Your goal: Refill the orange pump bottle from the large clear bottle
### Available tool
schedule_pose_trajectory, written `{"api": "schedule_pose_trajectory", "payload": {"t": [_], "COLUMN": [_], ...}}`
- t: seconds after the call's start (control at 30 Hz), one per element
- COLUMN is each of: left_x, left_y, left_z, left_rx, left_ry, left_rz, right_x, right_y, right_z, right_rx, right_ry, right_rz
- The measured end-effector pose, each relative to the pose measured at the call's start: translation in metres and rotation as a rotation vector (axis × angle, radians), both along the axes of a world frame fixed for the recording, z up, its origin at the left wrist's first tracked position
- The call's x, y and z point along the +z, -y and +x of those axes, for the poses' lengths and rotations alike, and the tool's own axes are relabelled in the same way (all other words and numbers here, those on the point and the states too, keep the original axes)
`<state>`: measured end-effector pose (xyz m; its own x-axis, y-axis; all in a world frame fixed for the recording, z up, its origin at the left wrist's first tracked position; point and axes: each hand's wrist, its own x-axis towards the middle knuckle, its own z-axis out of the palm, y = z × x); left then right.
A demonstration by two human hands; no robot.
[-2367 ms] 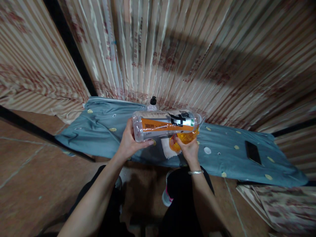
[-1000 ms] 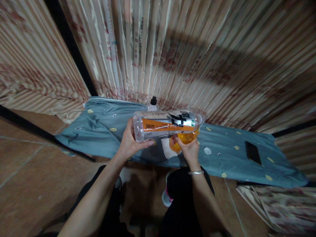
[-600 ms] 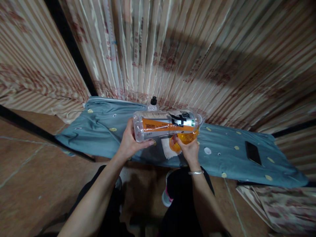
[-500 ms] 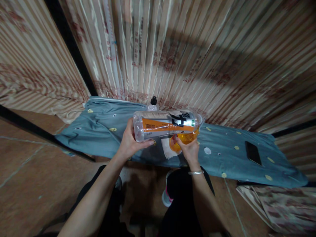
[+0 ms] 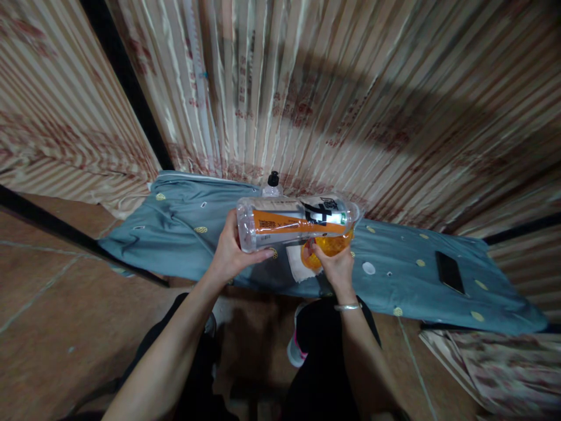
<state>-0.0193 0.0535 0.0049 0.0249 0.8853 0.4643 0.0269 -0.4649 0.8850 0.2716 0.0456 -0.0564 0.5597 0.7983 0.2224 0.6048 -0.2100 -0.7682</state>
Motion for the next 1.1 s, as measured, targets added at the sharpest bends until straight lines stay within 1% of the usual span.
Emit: {"api": "schedule_pose_trajectory", "payload": {"t": [0.27, 0.47, 0.67, 0.93, 1.1], "left_x": [0.0003, 0.001, 0.0014, 0.0002, 0.0008], "left_y": [-0.0002, 0.0007, 0.0006, 0.0, -0.0003], "left_z": [0.0008, 0.0004, 0.0013, 0.0017, 0.0017], "left_rx": [-0.009, -0.025, -0.001, -0.002, 0.008], "left_ry": [0.022, 0.031, 0.041, 0.044, 0.045], "left_rz": [0.003, -0.018, -0.016, -0.005, -0.015], "right_x": [0.0005, -0.0015, -0.0063, -0.0038, -0.0073], "right_y": [0.0002, -0.0001, -0.0005, -0.0006, -0.0013], "right_z": [-0.0001, 0.001, 0.0025, 0.0012, 0.0019], "right_rx": [-0.009, -0.014, -0.009, -0.01, -0.026], "right_ry": [0.008, 0.022, 0.05, 0.055, 0.053], "right_rz": [0.018, -0.001, 0.054, 0.03, 0.034]}}
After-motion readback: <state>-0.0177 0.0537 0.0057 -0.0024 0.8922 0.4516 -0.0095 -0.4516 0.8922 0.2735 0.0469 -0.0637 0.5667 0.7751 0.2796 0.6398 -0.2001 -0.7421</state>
